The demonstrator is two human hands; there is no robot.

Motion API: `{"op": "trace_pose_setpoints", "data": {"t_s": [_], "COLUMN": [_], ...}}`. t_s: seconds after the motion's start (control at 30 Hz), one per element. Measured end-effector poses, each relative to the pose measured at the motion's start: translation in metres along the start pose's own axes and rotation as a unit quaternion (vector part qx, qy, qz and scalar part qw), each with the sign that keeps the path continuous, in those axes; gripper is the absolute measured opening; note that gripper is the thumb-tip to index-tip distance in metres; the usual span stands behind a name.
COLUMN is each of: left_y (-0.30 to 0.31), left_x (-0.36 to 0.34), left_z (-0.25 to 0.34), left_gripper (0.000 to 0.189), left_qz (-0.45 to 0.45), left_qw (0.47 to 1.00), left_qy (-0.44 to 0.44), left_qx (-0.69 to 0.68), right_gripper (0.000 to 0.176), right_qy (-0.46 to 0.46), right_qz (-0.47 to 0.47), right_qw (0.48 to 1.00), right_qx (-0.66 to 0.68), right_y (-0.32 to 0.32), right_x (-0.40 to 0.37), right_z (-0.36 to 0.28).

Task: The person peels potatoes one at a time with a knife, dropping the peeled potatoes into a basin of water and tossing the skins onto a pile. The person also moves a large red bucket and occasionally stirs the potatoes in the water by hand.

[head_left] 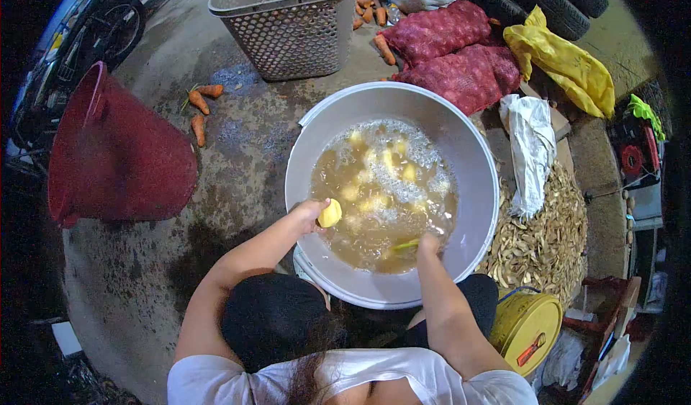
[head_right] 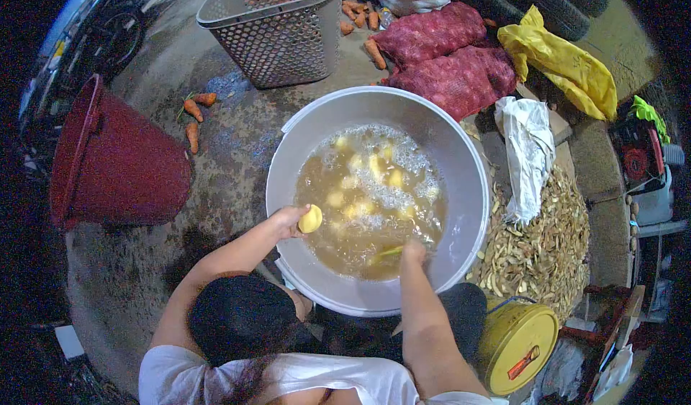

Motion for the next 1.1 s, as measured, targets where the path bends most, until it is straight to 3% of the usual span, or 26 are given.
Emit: {"op": "trace_pose_setpoints", "data": {"t_s": [0.07, 0.1, 0.13, 0.2, 0.27, 0.3, 0.33, 0.37, 0.43, 0.5, 0.53, 0.6, 0.67, 0.7, 0.73, 0.77, 0.8, 0.87, 0.9, 0.97, 1.03, 1.07, 1.1], "left_y": [-0.003, 0.022, 0.020, 0.022, 0.016, 0.012, 0.009, 0.006, 0.003, 0.010, 0.009, 0.010, 0.016, 0.019, 0.018, 0.016, 0.014, 0.008, 0.001, -0.014, -0.012, -0.005, -0.002], "left_x": [-0.004, -0.021, -0.019, -0.008, 0.007, 0.000, -0.011, -0.021, -0.021, -0.022, -0.023, -0.025, -0.013, -0.009, -0.008, -0.007, -0.006, -0.009, -0.013, -0.035, -0.035, -0.024, -0.018], "left_z": [0.008, 0.006, 0.009, 0.008, -0.013, -0.009, -0.001, 0.009, 0.013, 0.018, 0.020, 0.019, 0.013, 0.010, 0.009, 0.005, 0.002, 0.006, 0.010, 0.023, 0.026, 0.024, 0.024], "left_gripper": [0.033, 0.033, 0.032, 0.030, 0.028, 0.028, 0.029, 0.030, 0.034, 0.029, 0.029, 0.025, 0.025, 0.026, 0.026, 0.025, 0.025, 0.024, 0.023, 0.018, 0.013, 0.012, 0.013], "left_qz": [0.039, 0.057, 0.067, 0.075, -0.091, -0.092, -0.063, -0.035, -0.050, 0.030, 0.031, 0.059, 0.069, 0.080, 0.080, 0.065, 0.050, -0.002, -0.053, -0.016, 0.019, 0.011, 0.002], "left_qw": [0.997, 0.997, 0.997, 0.997, 0.986, 0.986, 0.994, 0.996, 0.993, 0.995, 0.995, 0.997, 0.997, 0.995, 0.995, 0.995, 0.991, 0.993, 0.992, 0.994, 0.993, 0.991, 0.988], "left_qy": [-0.052, -0.044, -0.022, 0.000, 0.074, 0.072, 0.002, -0.067, -0.079, -0.078, -0.078, -0.045, -0.042, -0.040, -0.041, -0.020, 0.002, -0.003, -0.009, -0.042, -0.077, -0.108, -0.138], "left_qx": [-0.035, -0.024, -0.011, 0.005, -0.122, -0.120, -0.087, -0.056, -0.077, 0.049, 0.046, 0.010, -0.011, -0.031, -0.031, -0.078, -0.124, -0.118, -0.110, -0.101, -0.090, -0.078, -0.067], "right_gripper": [0.030, 0.026, 0.024, 0.027, 0.026, 0.026, 0.026, 0.025, 0.025, 0.026, 0.026, 0.025, 0.022, 0.022, 0.023, 0.025, 0.026, 0.014, 0.017, 0.019, 0.023, 0.025, 0.025], "right_qy": [0.034, -0.055, -0.124, -0.131, -0.124, -0.110, -0.108, -0.077, -0.005, 0.049, 0.064, 0.162, 0.207, 0.208, 0.133, 0.067, -0.029, -0.180, -0.185, -0.194, -0.161, -0.128, -0.044], "right_qz": [-0.066, -0.103, -0.126, -0.279, -0.289, -0.302, -0.302, -0.248, -0.146, -0.038, 0.025, 0.188, 0.231, 0.232, 0.122, -0.004, -0.107, -0.109, -0.162, -0.214, -0.314, -0.306, -0.249], "right_qw": [0.978, 0.973, 0.966, 0.942, 0.942, 0.941, 0.942, 0.963, 0.988, 0.995, 0.994, 0.956, 0.880, 0.880, 0.953, 0.991, 0.994, 0.977, 0.964, 0.945, 0.930, 0.942, 0.965], "right_qx": [0.195, 0.198, 0.187, 0.135, 0.121, 0.102, 0.102, 0.073, 0.052, 0.074, 0.086, -0.155, -0.359, -0.359, -0.245, -0.117, 0.004, 0.045, 0.100, 0.154, 0.102, 0.056, -0.070], "right_y": [-0.021, -0.080, -0.114, -0.170, -0.185, -0.191, -0.188, -0.175, -0.131, -0.084, -0.061, -0.004, 0.043, 0.046, 0.037, 0.015, -0.007, -0.117, -0.141, -0.170, -0.181, -0.170, -0.152], "right_x": [0.007, -0.021, -0.061, -0.112, -0.127, -0.128, -0.123, -0.113, -0.068, -0.051, -0.053, -0.042, -0.007, 0.007, 0.026, 0.034, 0.036, -0.110, -0.125, -0.144, -0.149, -0.124, -0.106], "right_z": [0.023, 0.049, 0.033, -0.009, -0.031, -0.041, -0.045, -0.053, -0.057, -0.053, -0.053, -0.054, -0.027, -0.011, 0.021, 0.047, 0.073, 0.010, -0.001, -0.025, -0.047, -0.044, -0.048]}}
Point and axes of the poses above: each hand's wrist, its own x-axis towards the middle knuckle, its own y-axis out of the back of the hand, z = x × y, the point moved 6 cm from there along x, towards the middle knuckle, and after that the axes turned 9 degrees about x, right-handed, at the moved point
